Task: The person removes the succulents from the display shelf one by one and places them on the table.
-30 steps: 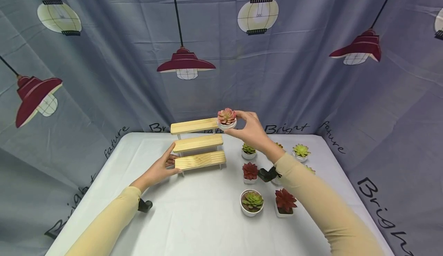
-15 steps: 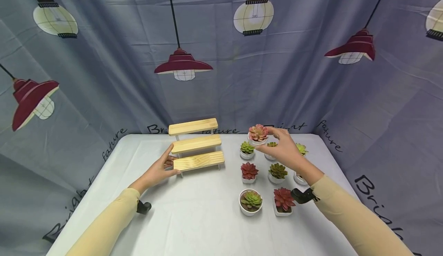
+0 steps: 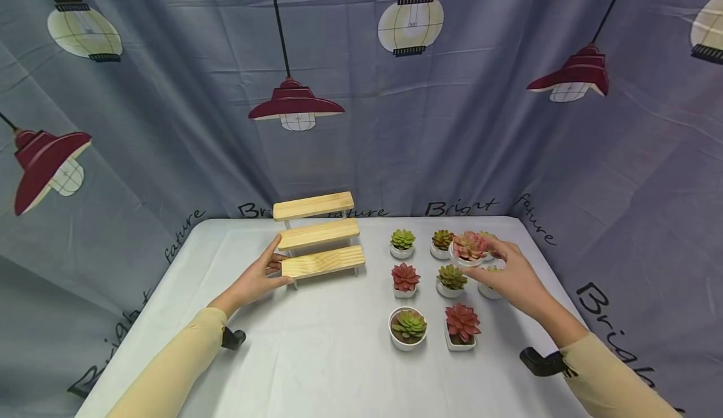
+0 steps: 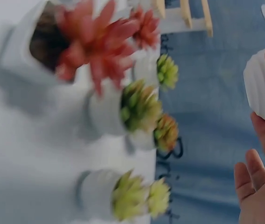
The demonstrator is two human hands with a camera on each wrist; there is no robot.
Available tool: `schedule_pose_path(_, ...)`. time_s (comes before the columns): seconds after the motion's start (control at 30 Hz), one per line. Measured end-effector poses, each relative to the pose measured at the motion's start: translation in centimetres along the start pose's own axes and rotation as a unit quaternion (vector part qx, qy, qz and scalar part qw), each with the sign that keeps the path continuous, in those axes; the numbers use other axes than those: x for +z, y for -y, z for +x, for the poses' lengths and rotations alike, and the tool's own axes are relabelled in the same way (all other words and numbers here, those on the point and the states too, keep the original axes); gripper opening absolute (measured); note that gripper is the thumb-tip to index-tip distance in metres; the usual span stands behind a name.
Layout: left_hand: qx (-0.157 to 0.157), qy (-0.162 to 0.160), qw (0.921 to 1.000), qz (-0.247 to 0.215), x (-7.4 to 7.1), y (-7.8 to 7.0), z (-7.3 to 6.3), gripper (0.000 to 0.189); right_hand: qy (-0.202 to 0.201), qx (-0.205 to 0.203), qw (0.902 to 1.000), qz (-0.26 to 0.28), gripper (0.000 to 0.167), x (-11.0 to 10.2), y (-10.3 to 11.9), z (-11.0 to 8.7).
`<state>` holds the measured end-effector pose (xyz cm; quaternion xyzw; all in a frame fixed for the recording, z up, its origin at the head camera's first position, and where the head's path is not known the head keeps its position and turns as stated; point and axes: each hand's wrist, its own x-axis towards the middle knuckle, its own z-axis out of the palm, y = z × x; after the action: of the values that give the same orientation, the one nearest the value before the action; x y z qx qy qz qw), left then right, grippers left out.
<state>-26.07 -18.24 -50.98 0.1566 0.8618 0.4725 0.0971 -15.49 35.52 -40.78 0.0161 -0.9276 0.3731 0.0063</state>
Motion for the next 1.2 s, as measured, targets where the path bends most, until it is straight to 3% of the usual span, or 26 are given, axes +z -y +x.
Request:
schedule_pose_path(0.6,-0.009,0.003,0.9999,-0.004,-0.1,0.2,0.1,0.113,0.008,0.093,0.9956,0.015,0.105,0.4,-6.7,-4.1)
schedule_pose_path(0.87,-0.014,0.001,0.9999,-0.007,0.0,0.2,0.2,0.113,0.011,0.103,0.9938,0.041,0.1,1.2,-9.1,-5.6)
schedule_pose_path(1.2,-0.009,0.003,0.9999,-0.006,-0.1,0.3,0.2,0.114,0.03,0.127,0.9913,0.02,0.099,2.1,-12.2,-6.8)
